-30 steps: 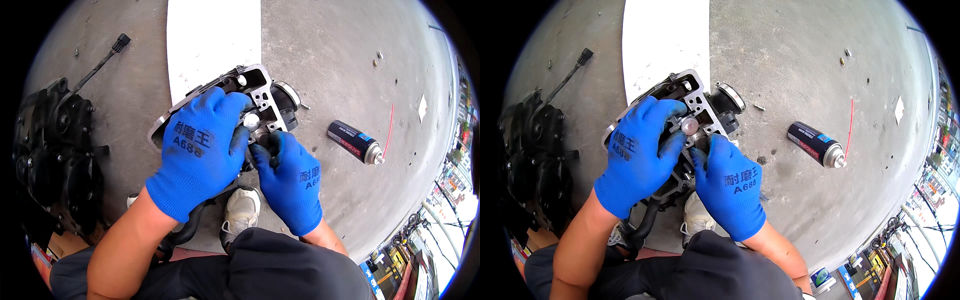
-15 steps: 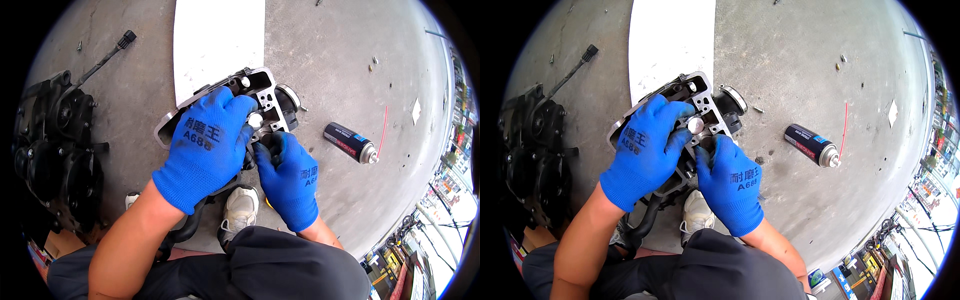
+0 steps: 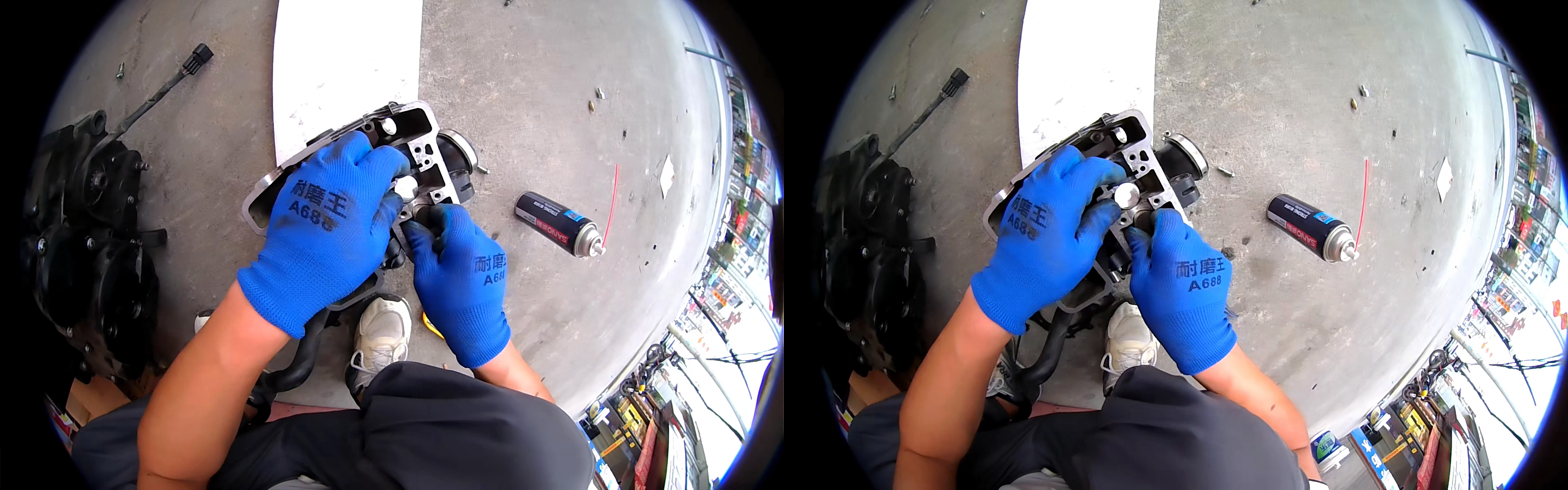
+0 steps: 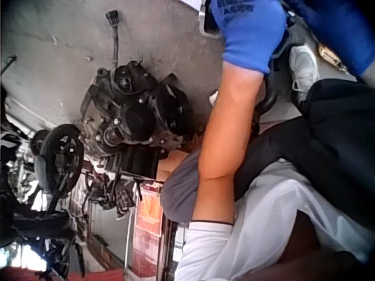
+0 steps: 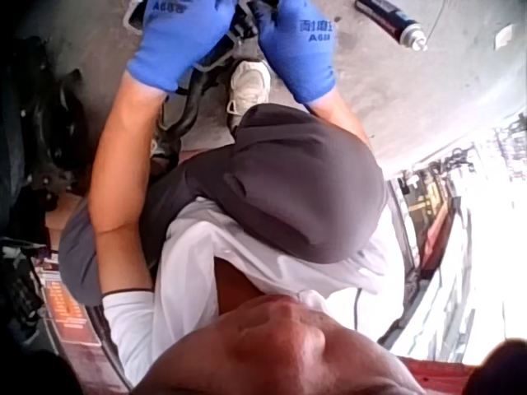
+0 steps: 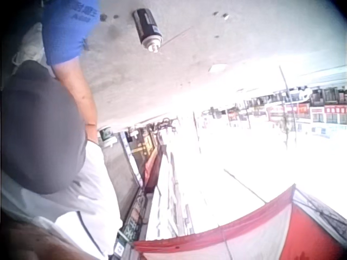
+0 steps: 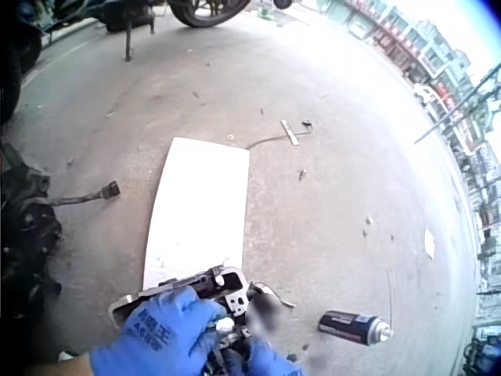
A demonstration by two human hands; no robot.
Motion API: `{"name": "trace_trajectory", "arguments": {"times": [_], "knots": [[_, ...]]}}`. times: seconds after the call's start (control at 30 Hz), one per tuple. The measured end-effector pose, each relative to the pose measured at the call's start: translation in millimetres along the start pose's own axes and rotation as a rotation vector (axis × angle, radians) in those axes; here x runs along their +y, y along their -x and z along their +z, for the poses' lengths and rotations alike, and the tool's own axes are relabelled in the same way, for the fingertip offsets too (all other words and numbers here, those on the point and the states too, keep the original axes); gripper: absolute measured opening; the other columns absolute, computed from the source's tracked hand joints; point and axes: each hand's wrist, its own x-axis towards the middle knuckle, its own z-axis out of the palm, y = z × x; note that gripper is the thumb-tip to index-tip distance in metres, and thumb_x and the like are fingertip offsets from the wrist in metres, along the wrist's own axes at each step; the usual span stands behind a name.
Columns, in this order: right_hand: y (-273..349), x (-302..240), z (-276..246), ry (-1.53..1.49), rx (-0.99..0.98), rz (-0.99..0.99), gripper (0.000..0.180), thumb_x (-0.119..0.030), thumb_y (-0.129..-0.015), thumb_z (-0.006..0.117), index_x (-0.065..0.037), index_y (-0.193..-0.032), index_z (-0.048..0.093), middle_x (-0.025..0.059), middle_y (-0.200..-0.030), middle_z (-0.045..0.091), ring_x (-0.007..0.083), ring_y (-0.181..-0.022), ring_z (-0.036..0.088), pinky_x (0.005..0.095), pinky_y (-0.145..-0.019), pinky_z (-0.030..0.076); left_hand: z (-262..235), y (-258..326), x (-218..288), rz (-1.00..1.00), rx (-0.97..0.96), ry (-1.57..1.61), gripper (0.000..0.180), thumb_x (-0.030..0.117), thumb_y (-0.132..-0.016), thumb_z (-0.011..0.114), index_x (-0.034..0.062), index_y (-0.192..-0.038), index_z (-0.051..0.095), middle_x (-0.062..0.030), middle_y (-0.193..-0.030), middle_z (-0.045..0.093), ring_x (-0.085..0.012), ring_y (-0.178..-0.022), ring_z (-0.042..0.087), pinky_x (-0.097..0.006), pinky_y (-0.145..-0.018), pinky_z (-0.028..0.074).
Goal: The person removes small components from a cylinder head, sprays the interior with a can, and then handles a gasket. The person places the cylinder head into a cardboard box and then picks up and manipulates a gasket.
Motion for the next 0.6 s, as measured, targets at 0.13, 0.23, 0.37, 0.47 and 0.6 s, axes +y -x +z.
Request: {"name": "trace_trajectory", "arguments": {"times": [0.13,0.23,0.37,0.47,0.6], "knots": [[5,12,-6,0.052,0.020,-0.133,0.021,-0.017,-0.090,0.067,-0.005,-0.107,0.061,0.0165,-0.085,0.066,0.0351,-0.073,0.066,0.0423,-0.059,0.051,1,-1,-1,0.010,-0.009,0.042,0.023,0.013,-0.087,0.067,0.0063,-0.108,0.063,-0.0160,-0.099,0.058,-0.0344,-0.092,0.060,-0.044,-0.080,0.048],[23,24,-9,0.007,0.096,-0.232,0.030,-0.013,-0.089,0.067,-0.006,-0.119,0.063,0.0155,-0.093,0.067,0.0331,-0.077,0.067,0.0400,-0.062,0.053,3,9,-4,0.005,-0.019,0.057,0.022,0.013,-0.087,0.066,0.0062,-0.108,0.064,-0.0158,-0.099,0.059,-0.0351,-0.091,0.060,-0.044,-0.079,0.049],[25,17,-3,0.022,0.117,-0.303,0.035,-0.004,-0.084,0.069,-0.007,-0.119,0.067,0.0124,-0.107,0.067,0.0306,-0.083,0.069,0.0362,-0.067,0.055,2,9,-9,0.061,0.027,0.051,0.021,0.013,-0.087,0.066,0.0064,-0.107,0.065,-0.0155,-0.097,0.059,-0.0350,-0.090,0.060,-0.043,-0.077,0.049],[25,9,-1,0.123,0.079,-0.244,0.036,-0.002,-0.083,0.069,-0.008,-0.118,0.068,0.0123,-0.110,0.067,0.0318,-0.086,0.069,0.0376,-0.070,0.056,2,7,-9,0.067,0.024,0.020,0.021,0.012,-0.086,0.066,0.0060,-0.106,0.065,-0.0155,-0.096,0.059,-0.0343,-0.089,0.060,-0.043,-0.076,0.049],[25,12,-13,0.282,-0.087,-0.244,0.046,-0.003,-0.081,0.064,-0.010,-0.126,0.062,0.0092,-0.110,0.064,0.0302,-0.075,0.067,0.0379,-0.060,0.053,4,9,3,0.019,-0.006,0.018,0.021,0.011,-0.086,0.067,0.0053,-0.106,0.065,-0.0152,-0.095,0.059,-0.0333,-0.088,0.060,-0.042,-0.075,0.049]]}}
